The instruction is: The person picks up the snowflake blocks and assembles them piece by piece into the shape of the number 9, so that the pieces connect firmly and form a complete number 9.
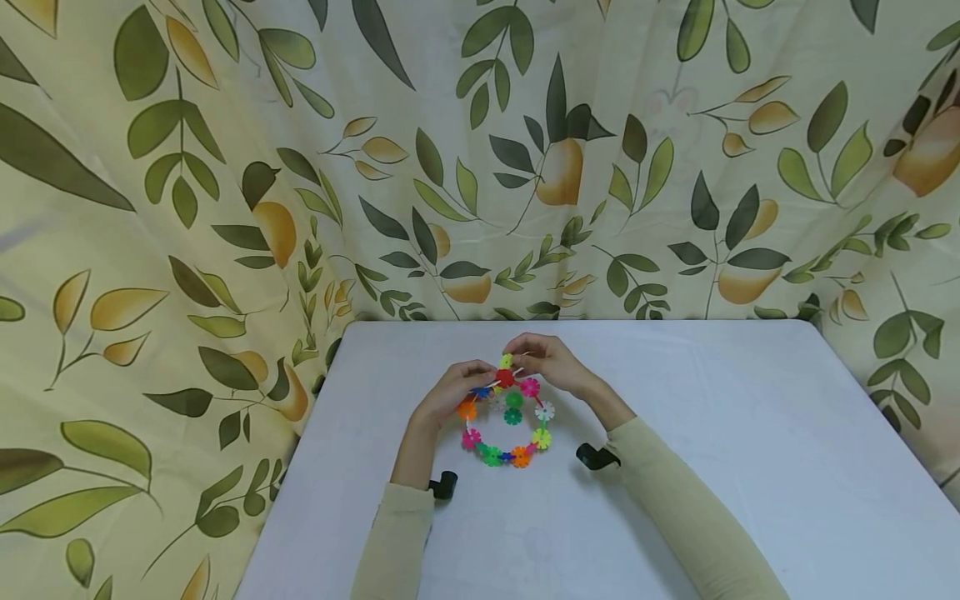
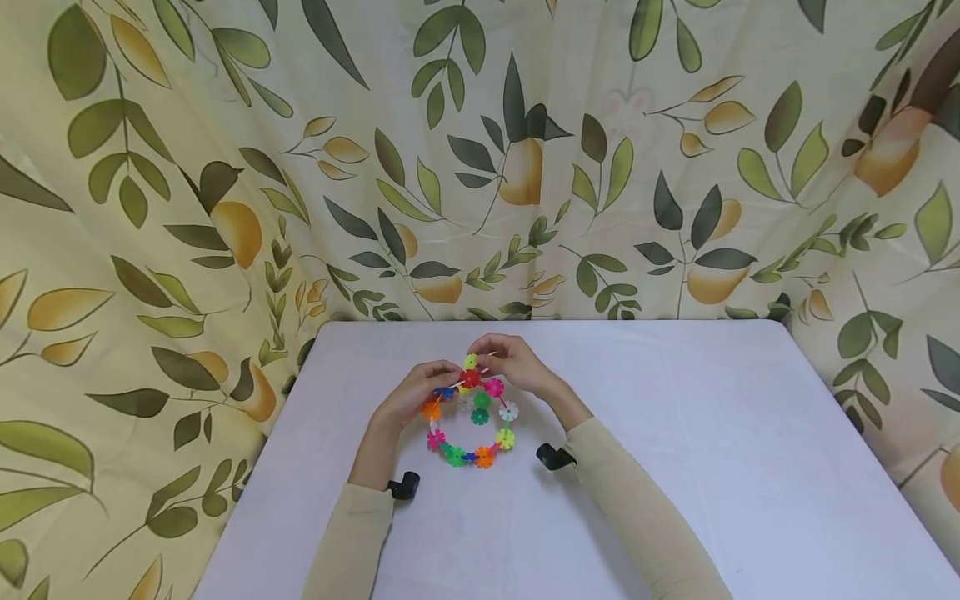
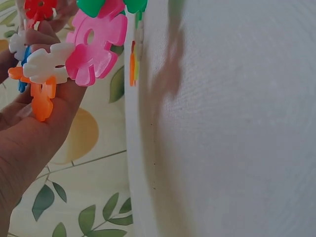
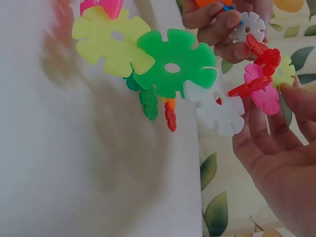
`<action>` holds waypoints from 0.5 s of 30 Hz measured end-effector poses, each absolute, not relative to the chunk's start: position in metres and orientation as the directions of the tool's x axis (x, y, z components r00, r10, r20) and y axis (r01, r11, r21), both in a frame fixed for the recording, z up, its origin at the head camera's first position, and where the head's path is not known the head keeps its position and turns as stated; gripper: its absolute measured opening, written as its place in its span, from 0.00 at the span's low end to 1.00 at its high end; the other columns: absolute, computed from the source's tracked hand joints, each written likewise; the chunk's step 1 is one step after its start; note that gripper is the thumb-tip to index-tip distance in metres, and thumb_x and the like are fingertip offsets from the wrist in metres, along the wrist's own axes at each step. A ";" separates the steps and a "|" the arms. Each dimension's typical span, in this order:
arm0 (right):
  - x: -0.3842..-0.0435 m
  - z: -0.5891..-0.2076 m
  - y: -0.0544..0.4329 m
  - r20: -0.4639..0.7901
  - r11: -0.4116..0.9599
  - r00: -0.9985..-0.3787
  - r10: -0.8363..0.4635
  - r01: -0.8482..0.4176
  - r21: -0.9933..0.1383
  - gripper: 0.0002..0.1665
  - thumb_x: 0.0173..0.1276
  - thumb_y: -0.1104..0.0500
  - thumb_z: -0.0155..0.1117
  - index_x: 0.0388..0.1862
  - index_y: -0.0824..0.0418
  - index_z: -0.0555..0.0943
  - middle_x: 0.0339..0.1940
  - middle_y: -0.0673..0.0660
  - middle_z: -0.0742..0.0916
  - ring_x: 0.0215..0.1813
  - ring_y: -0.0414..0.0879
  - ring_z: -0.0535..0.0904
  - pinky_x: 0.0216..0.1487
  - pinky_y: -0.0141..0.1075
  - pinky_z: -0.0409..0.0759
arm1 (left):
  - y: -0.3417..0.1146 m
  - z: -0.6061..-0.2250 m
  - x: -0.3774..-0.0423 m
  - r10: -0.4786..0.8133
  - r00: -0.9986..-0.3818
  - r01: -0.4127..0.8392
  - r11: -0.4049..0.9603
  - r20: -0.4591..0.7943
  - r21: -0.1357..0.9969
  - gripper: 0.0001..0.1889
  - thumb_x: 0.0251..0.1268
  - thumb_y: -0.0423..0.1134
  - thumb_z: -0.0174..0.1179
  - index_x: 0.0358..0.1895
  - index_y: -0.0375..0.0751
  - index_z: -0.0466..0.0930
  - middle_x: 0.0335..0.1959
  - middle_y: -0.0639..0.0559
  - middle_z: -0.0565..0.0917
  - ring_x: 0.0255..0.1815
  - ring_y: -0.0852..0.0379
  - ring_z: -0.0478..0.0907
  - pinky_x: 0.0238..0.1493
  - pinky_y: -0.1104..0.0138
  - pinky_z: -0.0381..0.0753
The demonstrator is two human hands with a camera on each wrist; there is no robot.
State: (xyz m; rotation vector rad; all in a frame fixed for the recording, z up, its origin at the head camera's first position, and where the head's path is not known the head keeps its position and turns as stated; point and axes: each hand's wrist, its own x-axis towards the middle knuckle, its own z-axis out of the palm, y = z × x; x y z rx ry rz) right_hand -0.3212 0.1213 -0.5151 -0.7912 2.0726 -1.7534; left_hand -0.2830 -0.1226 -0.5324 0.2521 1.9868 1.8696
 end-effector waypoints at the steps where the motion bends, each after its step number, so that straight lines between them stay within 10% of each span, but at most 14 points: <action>1: -0.321 -0.515 0.121 0.114 0.094 -0.797 -0.593 -0.210 -0.973 0.12 0.82 0.68 0.54 0.58 0.69 0.80 0.53 0.68 0.85 0.54 0.66 0.83 0.57 0.55 0.84 | -0.123 -0.532 -0.283 0.396 -0.904 -0.140 0.087 -0.163 0.986 0.16 0.79 0.42 0.59 0.56 0.31 0.82 0.46 0.51 0.83 0.47 0.54 0.76 0.58 0.56 0.78; 15: -0.321 -0.515 0.114 0.118 0.135 -0.798 -0.590 -0.242 -0.961 0.14 0.81 0.64 0.58 0.59 0.66 0.84 0.56 0.65 0.87 0.52 0.55 0.87 0.58 0.54 0.84 | -0.121 -0.533 -0.283 0.420 -0.896 -0.120 0.078 -0.142 0.990 0.15 0.79 0.40 0.59 0.54 0.30 0.83 0.44 0.51 0.85 0.47 0.49 0.79 0.55 0.59 0.81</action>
